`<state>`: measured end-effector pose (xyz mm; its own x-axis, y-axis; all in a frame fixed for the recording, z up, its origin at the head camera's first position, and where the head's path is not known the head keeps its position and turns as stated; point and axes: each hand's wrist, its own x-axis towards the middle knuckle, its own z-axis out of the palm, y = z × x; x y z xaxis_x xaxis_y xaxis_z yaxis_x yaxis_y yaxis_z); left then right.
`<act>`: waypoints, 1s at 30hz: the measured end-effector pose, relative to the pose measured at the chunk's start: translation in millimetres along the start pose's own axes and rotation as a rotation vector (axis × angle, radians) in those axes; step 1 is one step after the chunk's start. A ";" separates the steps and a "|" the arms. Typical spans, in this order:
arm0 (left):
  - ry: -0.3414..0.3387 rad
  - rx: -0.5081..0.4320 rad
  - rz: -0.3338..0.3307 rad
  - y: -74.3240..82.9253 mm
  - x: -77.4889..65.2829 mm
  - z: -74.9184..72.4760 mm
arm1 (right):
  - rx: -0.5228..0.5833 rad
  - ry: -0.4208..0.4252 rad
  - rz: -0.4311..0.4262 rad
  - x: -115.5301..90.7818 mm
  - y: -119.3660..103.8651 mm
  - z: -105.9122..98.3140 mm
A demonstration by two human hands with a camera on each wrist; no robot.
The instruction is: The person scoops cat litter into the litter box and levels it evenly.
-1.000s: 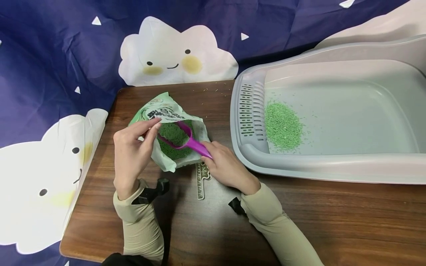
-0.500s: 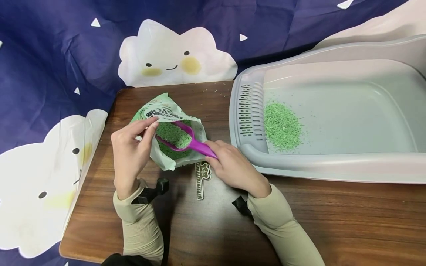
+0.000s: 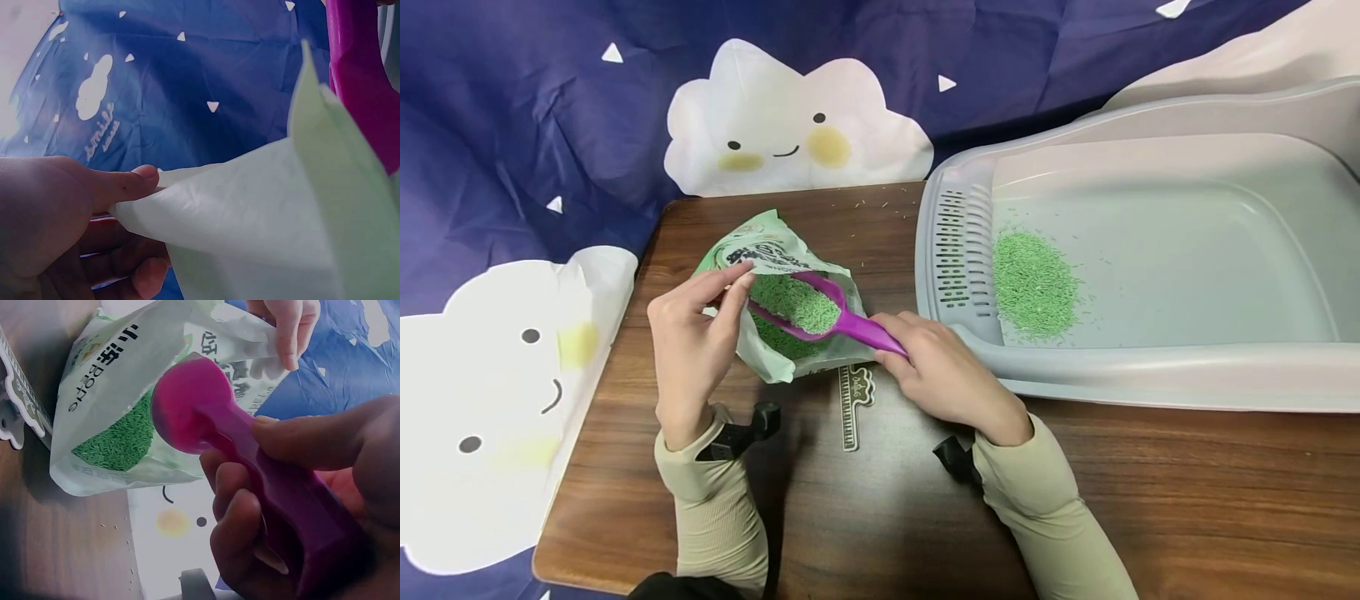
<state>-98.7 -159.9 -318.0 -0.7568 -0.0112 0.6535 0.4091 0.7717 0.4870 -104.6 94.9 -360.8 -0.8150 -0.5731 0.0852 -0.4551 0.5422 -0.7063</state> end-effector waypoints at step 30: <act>0.020 -0.012 -0.029 -0.4 0.6 0.2 | -0.026 -0.008 -0.088 -20.4 9.2 -35.6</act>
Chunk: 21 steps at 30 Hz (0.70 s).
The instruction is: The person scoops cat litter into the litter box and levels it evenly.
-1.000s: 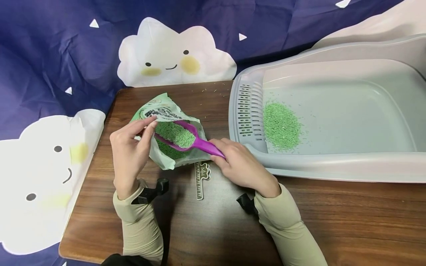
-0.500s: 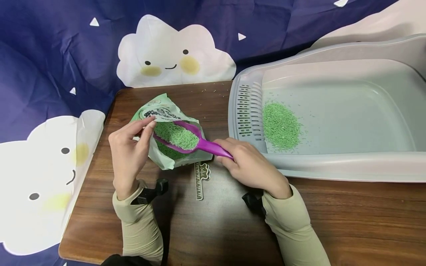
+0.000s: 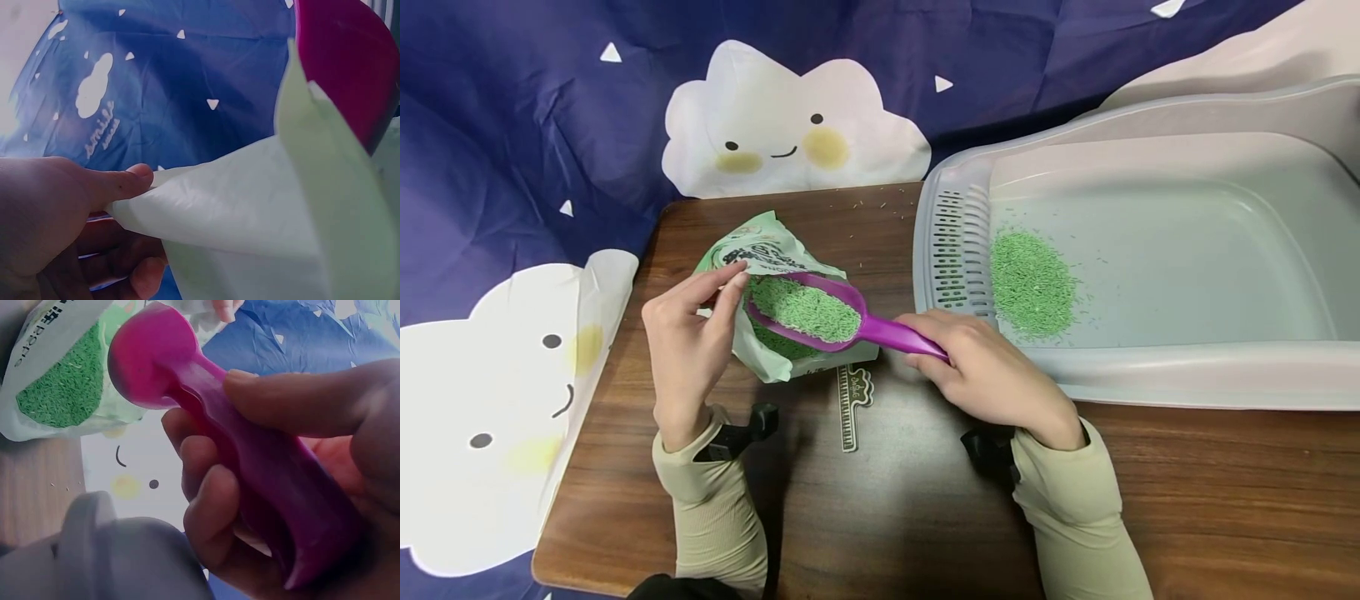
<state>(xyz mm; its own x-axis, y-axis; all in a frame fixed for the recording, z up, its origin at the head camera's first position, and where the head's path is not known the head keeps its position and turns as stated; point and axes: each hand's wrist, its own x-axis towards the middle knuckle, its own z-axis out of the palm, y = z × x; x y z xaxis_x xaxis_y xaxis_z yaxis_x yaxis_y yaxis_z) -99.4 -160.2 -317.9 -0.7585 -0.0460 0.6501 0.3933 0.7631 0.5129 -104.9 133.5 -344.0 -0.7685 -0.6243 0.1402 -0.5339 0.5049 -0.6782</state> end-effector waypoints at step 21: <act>0.007 0.018 -0.026 -0.3 0.1 0.5 | -0.042 0.045 -0.087 -15.2 9.0 -20.6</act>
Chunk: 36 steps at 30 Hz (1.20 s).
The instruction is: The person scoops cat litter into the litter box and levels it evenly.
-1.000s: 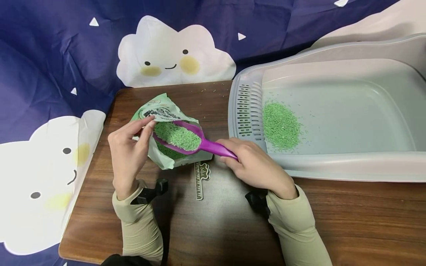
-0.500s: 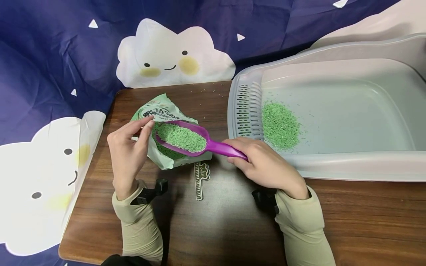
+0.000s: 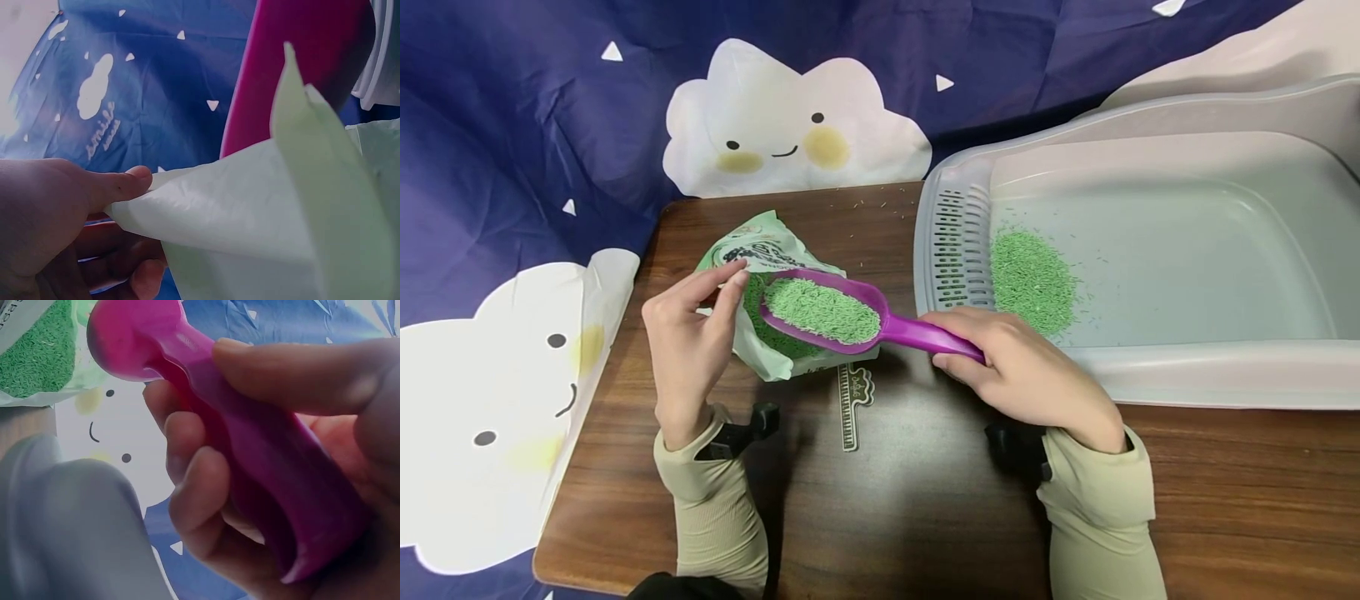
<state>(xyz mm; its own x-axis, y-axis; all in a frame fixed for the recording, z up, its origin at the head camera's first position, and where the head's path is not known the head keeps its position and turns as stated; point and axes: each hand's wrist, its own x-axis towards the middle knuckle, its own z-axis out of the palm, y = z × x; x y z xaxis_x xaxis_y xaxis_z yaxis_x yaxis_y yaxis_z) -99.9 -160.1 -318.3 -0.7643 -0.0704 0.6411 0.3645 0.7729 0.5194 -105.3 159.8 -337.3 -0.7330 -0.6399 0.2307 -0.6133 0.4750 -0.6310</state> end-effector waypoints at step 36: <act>0.001 -0.008 -0.016 3.3 2.3 -0.9 | 0.045 0.093 0.077 -33.5 7.9 -36.7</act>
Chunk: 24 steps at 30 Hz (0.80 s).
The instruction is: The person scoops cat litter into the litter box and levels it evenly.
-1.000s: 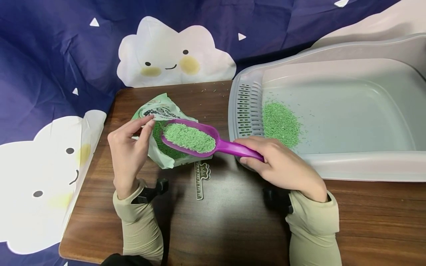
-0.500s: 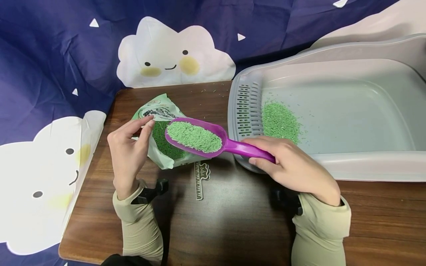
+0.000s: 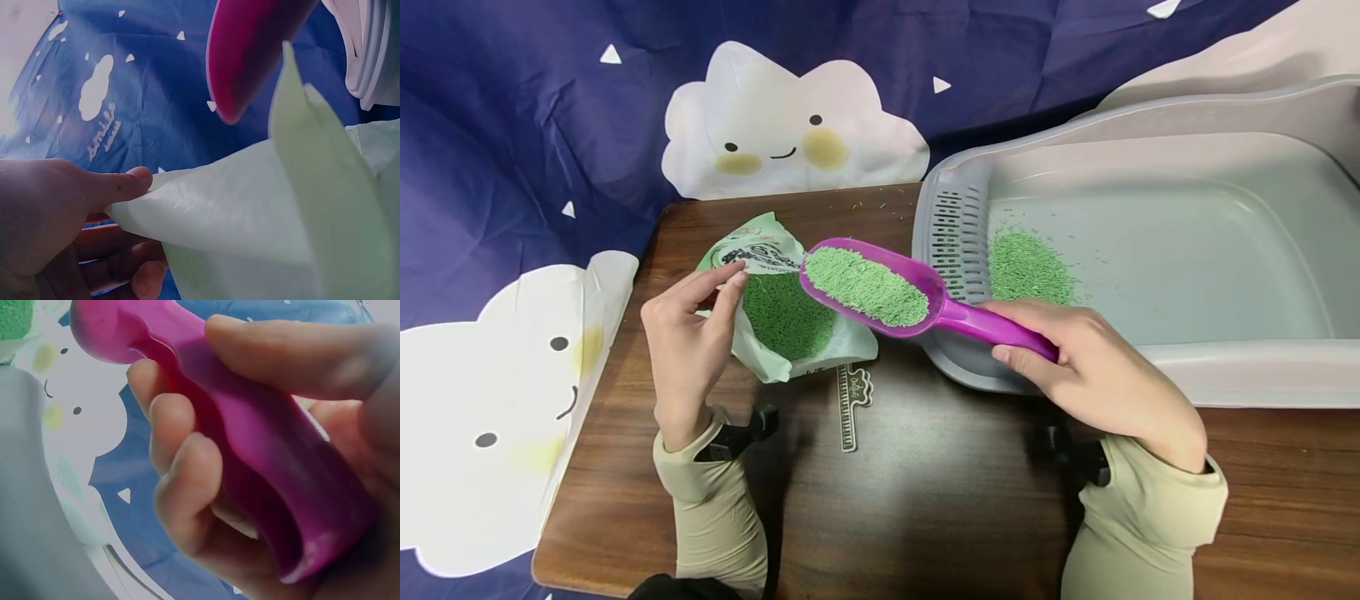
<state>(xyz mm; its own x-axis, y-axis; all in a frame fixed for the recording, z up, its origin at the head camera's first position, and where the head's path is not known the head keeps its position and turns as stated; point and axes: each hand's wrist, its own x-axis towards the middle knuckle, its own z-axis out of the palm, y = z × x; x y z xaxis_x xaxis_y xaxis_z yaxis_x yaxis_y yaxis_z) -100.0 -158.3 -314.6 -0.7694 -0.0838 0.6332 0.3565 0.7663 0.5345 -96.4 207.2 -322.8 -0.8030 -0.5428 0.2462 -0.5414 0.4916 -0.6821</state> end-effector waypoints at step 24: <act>0.001 -0.014 0.009 -1.5 -1.4 -0.3 | 0.028 0.163 0.450 -31.3 24.8 -27.2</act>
<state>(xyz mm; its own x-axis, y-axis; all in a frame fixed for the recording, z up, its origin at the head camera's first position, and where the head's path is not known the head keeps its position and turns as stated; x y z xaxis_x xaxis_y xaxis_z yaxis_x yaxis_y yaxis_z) -99.3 -159.5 -316.1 -0.7658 -0.0771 0.6384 0.3707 0.7582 0.5363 -91.4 254.9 -328.7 -0.9859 -0.1653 0.0258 -0.1262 0.6337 -0.7632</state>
